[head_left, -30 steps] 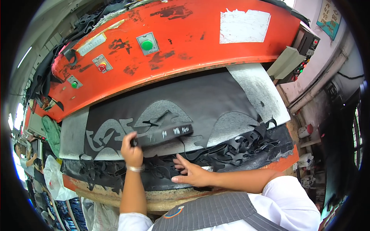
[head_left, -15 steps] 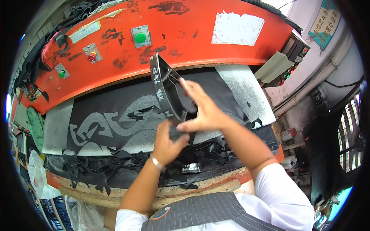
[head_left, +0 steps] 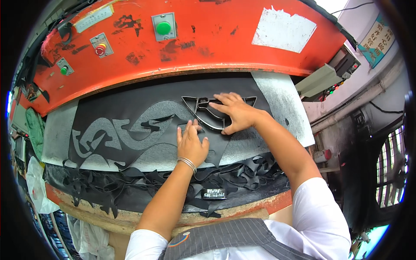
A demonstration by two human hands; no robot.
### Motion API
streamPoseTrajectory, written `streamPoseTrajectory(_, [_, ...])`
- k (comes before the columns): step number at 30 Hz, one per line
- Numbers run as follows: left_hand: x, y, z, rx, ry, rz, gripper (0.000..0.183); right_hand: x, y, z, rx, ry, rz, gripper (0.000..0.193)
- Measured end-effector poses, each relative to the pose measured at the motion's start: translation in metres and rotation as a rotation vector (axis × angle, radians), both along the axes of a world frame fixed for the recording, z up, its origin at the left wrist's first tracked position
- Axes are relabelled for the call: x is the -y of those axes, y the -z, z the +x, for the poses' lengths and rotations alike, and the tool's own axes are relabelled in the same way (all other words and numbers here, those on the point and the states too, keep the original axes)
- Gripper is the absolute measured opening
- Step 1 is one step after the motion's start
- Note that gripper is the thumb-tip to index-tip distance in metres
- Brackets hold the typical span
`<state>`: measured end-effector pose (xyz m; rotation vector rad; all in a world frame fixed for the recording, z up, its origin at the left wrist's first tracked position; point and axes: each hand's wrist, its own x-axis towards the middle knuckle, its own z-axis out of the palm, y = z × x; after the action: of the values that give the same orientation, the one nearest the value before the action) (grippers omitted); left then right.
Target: Using a hydraulic press and metal dies to cut shoe components from leather sheets.
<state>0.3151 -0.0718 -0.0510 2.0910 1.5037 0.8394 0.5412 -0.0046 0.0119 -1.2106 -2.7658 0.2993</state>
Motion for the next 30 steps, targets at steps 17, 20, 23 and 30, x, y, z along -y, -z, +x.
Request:
streamPoseTrajectory(17, [0.000, -0.006, -0.006, 0.024, 0.011, -0.035, 0.033, 0.064, 0.059, 0.035, -0.442, 0.557, 0.300, 0.045])
streamPoseTrajectory(20, [0.000, -0.008, -0.007, 0.042, 0.014, -0.023, 0.031, 0.064, 0.057, 0.035, -0.421, 0.573, 0.294, 0.046])
streamPoseTrajectory(23, [0.001, -0.012, -0.007, 0.039, 0.021, -0.020, 0.031, 0.066, 0.052, 0.035, -0.400, 0.560, 0.283, 0.046])
streamPoseTrajectory(30, [0.002, 0.000, -0.024, 0.224, 0.022, -0.067, 0.043, 0.075, 0.039, 0.026, -0.307, 0.583, 0.274, 0.055])
